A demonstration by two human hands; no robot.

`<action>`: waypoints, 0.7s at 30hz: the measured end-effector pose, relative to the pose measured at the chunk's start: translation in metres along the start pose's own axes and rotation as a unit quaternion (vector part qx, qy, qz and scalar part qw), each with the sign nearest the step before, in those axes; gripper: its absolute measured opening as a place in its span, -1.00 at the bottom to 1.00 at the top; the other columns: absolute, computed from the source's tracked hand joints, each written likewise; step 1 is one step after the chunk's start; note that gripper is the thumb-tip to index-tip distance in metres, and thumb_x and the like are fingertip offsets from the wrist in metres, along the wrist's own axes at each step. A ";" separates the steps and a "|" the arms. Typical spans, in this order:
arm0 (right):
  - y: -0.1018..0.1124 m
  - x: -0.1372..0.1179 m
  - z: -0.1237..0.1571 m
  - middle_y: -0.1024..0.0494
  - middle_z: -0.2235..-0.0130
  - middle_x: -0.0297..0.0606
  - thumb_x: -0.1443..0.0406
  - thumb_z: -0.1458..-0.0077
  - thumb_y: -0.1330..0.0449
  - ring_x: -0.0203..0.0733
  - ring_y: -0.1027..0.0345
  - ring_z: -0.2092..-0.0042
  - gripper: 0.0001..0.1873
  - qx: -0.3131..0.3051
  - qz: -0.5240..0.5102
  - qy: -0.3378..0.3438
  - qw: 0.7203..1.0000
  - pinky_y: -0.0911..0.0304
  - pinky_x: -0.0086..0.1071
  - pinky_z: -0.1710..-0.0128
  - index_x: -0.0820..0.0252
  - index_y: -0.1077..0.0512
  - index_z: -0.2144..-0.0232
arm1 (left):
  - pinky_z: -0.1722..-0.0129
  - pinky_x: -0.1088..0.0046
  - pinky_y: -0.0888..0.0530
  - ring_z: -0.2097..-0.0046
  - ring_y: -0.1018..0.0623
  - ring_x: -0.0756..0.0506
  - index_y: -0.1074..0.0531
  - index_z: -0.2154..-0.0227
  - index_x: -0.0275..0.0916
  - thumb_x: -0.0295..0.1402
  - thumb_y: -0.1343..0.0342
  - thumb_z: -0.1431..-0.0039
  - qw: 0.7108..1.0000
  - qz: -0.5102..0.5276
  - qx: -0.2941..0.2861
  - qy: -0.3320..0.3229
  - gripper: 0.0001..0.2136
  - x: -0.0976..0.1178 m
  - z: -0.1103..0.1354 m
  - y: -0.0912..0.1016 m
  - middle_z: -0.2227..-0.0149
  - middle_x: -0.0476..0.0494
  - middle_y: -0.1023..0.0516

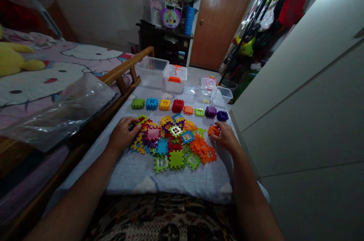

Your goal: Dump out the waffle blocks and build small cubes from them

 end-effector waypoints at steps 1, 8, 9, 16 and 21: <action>-0.002 0.000 -0.002 -0.49 0.02 -0.04 0.21 0.03 -0.29 0.04 -0.34 0.00 -0.49 -0.007 0.010 0.003 1.000 -0.23 -0.18 0.02 0.20 -0.44 -0.01 | -0.08 0.22 -0.43 0.05 -0.50 -0.21 -0.48 0.27 -0.20 -0.08 -0.04 -0.11 1.000 0.002 0.000 0.001 -0.69 0.000 0.000 0.000 0.13 -0.21 -0.50; -0.010 0.007 -0.002 -0.49 0.02 -0.06 0.22 0.06 -0.31 0.05 -0.33 0.00 -0.46 -0.017 0.032 0.012 0.999 -0.22 -0.18 0.00 0.17 -0.45 -0.02 | -0.08 0.22 -0.43 0.05 -0.50 -0.21 -0.47 0.29 -0.18 -0.10 -0.06 -0.09 1.000 0.008 0.002 -0.001 -0.72 0.003 0.000 0.001 0.14 -0.18 -0.51; -0.010 0.008 -0.001 -0.49 0.01 -0.06 0.22 0.07 -0.32 0.05 -0.33 -0.01 -0.45 -0.014 0.029 0.012 0.999 -0.22 -0.18 0.00 0.17 -0.44 -0.03 | -0.08 0.22 -0.43 0.05 -0.50 -0.21 -0.47 0.29 -0.17 -0.10 -0.06 -0.09 1.000 0.009 0.002 0.000 -0.72 0.003 0.000 0.001 0.13 -0.18 -0.51; -0.008 0.012 0.000 -0.50 0.13 -0.11 0.19 0.03 -0.31 -0.02 -0.37 0.10 -0.63 -0.035 0.034 0.001 0.999 -0.25 -0.23 0.07 0.17 -0.52 0.14 | -0.09 0.20 -0.42 0.04 -0.50 -0.22 -0.47 0.28 -0.19 -0.08 -0.04 -0.09 1.000 0.012 0.003 -0.004 -0.70 0.001 0.000 0.000 0.13 -0.21 -0.50; -0.008 0.010 -0.003 -0.49 0.15 -0.12 0.18 0.01 -0.30 -0.05 -0.37 0.13 -0.65 -0.044 0.028 0.002 0.999 -0.24 -0.26 0.08 0.17 -0.52 0.16 | -0.07 0.20 -0.43 0.05 -0.50 -0.22 -0.48 0.28 -0.19 -0.09 -0.04 -0.10 1.000 0.007 0.007 -0.009 -0.70 -0.002 0.000 -0.001 0.13 -0.21 -0.50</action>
Point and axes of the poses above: each hand's wrist, its own z-axis away from the middle knuckle, its own y-axis out of the back of the hand, x = y × z, the point moved 3 cm from there along -z, towards the middle knuckle
